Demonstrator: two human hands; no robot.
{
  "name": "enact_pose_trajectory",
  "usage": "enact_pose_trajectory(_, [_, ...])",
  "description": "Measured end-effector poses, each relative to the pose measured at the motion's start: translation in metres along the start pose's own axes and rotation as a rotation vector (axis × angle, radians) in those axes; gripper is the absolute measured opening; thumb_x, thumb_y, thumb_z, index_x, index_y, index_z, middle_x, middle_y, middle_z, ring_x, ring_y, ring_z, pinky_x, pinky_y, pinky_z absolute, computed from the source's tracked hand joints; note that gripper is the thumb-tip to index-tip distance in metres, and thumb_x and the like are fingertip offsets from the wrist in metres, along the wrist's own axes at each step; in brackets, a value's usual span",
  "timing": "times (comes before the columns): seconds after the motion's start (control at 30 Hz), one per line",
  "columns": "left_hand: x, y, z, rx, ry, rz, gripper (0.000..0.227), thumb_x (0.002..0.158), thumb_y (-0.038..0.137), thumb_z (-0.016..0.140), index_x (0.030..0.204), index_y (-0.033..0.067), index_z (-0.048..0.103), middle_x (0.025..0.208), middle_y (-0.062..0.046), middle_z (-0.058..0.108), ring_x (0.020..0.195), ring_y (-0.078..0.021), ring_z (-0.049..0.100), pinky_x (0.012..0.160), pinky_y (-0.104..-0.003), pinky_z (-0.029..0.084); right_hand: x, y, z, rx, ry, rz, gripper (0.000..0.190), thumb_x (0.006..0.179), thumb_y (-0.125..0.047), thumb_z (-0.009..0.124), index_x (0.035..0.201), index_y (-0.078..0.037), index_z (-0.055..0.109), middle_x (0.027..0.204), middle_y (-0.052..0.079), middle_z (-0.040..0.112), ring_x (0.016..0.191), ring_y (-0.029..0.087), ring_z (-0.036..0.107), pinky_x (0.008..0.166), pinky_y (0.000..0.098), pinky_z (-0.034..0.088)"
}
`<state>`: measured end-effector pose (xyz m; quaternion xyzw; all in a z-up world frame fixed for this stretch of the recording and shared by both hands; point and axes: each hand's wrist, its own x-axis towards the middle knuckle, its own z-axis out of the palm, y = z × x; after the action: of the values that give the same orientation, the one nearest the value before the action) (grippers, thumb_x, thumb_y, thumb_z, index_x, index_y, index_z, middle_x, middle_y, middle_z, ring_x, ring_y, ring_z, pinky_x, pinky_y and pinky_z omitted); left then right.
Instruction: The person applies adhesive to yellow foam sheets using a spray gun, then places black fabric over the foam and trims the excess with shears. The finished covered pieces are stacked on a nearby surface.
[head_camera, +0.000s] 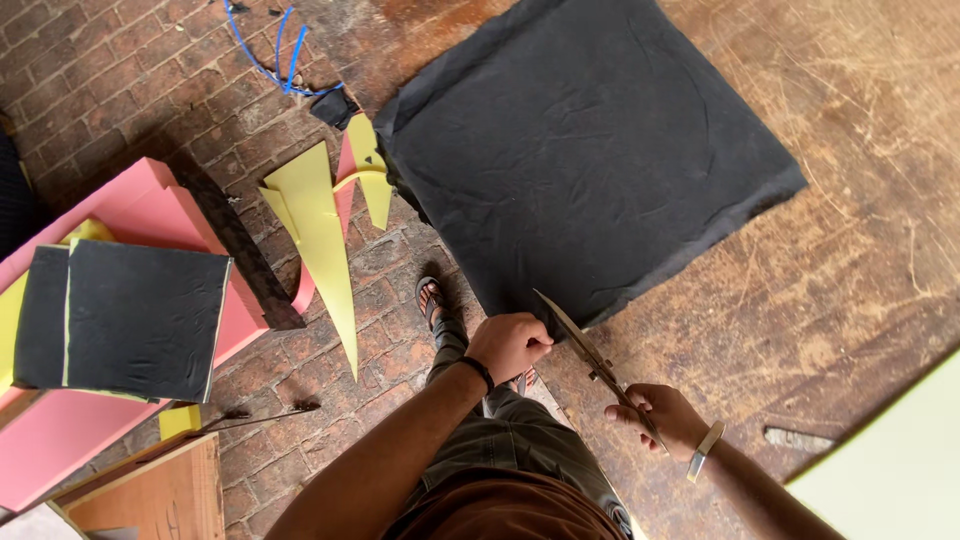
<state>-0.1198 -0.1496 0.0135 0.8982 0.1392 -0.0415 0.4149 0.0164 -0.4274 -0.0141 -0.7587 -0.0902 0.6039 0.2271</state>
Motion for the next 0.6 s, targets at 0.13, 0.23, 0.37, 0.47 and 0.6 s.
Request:
enact_pose_trajectory(0.13, [0.005, -0.010, -0.003, -0.078, -0.108, -0.026, 0.012, 0.086, 0.025, 0.080, 0.093, 0.0142, 0.080, 0.092, -0.001, 0.075, 0.081, -0.0179, 0.073, 0.074, -0.035, 0.058, 0.003, -0.051, -0.002, 0.023, 0.004, -0.047, 0.039, 0.085, -0.040, 0.077, 0.095, -0.002, 0.074, 0.067, 0.009, 0.068, 0.047, 0.014, 0.057, 0.042, 0.0294, 0.048])
enact_pose_trajectory(0.23, [0.006, -0.014, 0.002, -0.128, -0.225, -0.035, 0.017, 0.083, 0.028, 0.081, 0.095, 0.0168, 0.081, 0.094, 0.001, 0.078, 0.083, -0.0155, 0.074, 0.078, -0.034, 0.059, 0.021, -0.107, 0.001, 0.003, 0.022, -0.059, 0.036, 0.086, -0.041, 0.076, 0.094, -0.005, 0.073, 0.064, 0.007, 0.063, 0.048, 0.013, 0.055, 0.043, 0.0286, 0.046])
enact_pose_trajectory(0.37, [0.001, -0.017, 0.015, -0.130, -0.418, 0.005, 0.021, 0.081, 0.033, 0.083, 0.097, 0.0186, 0.082, 0.094, 0.002, 0.080, 0.086, -0.0134, 0.075, 0.082, -0.032, 0.057, 0.042, -0.187, 0.002, -0.013, -0.023, -0.153, 0.044, 0.088, -0.044, 0.077, 0.081, -0.006, 0.056, 0.061, 0.004, 0.053, 0.049, 0.013, 0.050, 0.043, 0.0293, 0.043])
enact_pose_trajectory(0.47, [-0.002, -0.027, 0.031, -0.200, -0.509, 0.002, 0.023, 0.081, 0.034, 0.083, 0.098, 0.0179, 0.082, 0.095, 0.001, 0.080, 0.086, -0.0141, 0.075, 0.080, -0.032, 0.057, 0.053, -0.243, 0.007, -0.019, -0.026, -0.182, 0.053, 0.086, -0.045, 0.080, 0.073, -0.006, 0.046, 0.061, 0.002, 0.051, 0.050, 0.012, 0.049, 0.044, 0.0304, 0.042])
enact_pose_trajectory(0.6, [-0.001, -0.050, 0.053, -0.370, -0.730, 0.061, 0.030, 0.080, 0.036, 0.085, 0.101, 0.0151, 0.082, 0.097, -0.002, 0.081, 0.087, -0.0157, 0.076, 0.078, -0.031, 0.057, 0.065, -0.310, 0.025, -0.127, -0.014, -0.247, 0.043, 0.085, -0.047, 0.078, 0.072, -0.010, 0.061, 0.059, 0.001, 0.053, 0.051, 0.010, 0.050, 0.047, 0.0287, 0.043])
